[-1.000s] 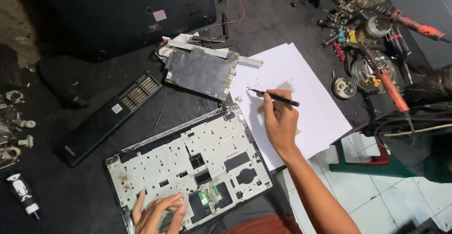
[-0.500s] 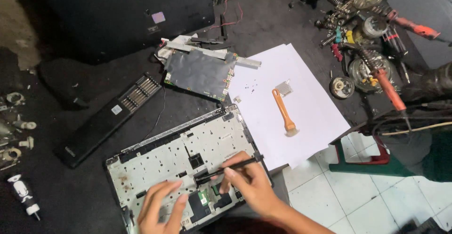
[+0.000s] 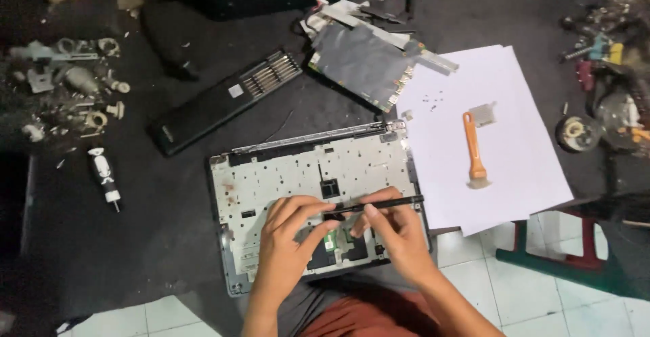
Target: Disassembling a laptop by removing the keyboard bezel and internal motherboard.
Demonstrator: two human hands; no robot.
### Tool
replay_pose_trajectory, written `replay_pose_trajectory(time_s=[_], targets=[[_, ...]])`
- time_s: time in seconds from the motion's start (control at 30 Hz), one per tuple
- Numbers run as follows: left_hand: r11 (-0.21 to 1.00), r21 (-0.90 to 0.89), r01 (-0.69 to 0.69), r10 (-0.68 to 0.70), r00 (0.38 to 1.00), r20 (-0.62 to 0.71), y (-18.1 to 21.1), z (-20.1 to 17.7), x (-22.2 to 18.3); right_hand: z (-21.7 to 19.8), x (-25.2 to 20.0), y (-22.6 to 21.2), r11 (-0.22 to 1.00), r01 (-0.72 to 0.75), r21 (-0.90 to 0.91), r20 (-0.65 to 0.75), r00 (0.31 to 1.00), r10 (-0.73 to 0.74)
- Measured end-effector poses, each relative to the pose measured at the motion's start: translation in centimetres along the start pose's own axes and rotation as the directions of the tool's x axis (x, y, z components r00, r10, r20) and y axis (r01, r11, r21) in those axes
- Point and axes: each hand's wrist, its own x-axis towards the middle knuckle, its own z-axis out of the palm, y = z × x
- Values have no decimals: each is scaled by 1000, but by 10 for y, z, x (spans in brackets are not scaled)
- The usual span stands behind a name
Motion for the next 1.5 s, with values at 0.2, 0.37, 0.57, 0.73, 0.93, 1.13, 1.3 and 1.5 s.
replay_pose_trajectory(time_s=[0.2, 0.37, 0.57, 0.73, 0.93, 1.13, 1.3, 1.5], targets=[[999, -53, 11, -14, 999, -51, -6, 2, -4, 2, -3, 2, 1000, -19, -18, -23, 1000, 18], [997, -75, 1, -7, 997, -75, -6, 0, -2, 4, -1, 3, 1000, -11, -16, -37, 999, 10], [996, -85, -13, 4, 995, -105, -9, 2, -2, 5, 0, -1, 999, -15, -52, -39, 999, 13], [994, -106, 16, -25, 996, -82, -10, 2, -4, 6, -2, 0, 997, -35, -68, -53, 998, 31], [997, -80, -6, -1, 996, -88, -10, 3, -4, 6, -3, -1, 999, 0, -52, -47, 999, -3], [998, -59, -23, 19, 997, -71, -9, 3, -3, 7, -4, 3, 994, -43, -96, -77, 996, 36], [996, -35, -81, 77, 992, -105, -10, 4, -3, 2, -3, 13, 991, 130, -27, -30, 991, -131], [997, 2, -78, 78, 994, -73, -8, 6, -3, 2, -6, 11, 985, 141, 99, -120, 984, -129]])
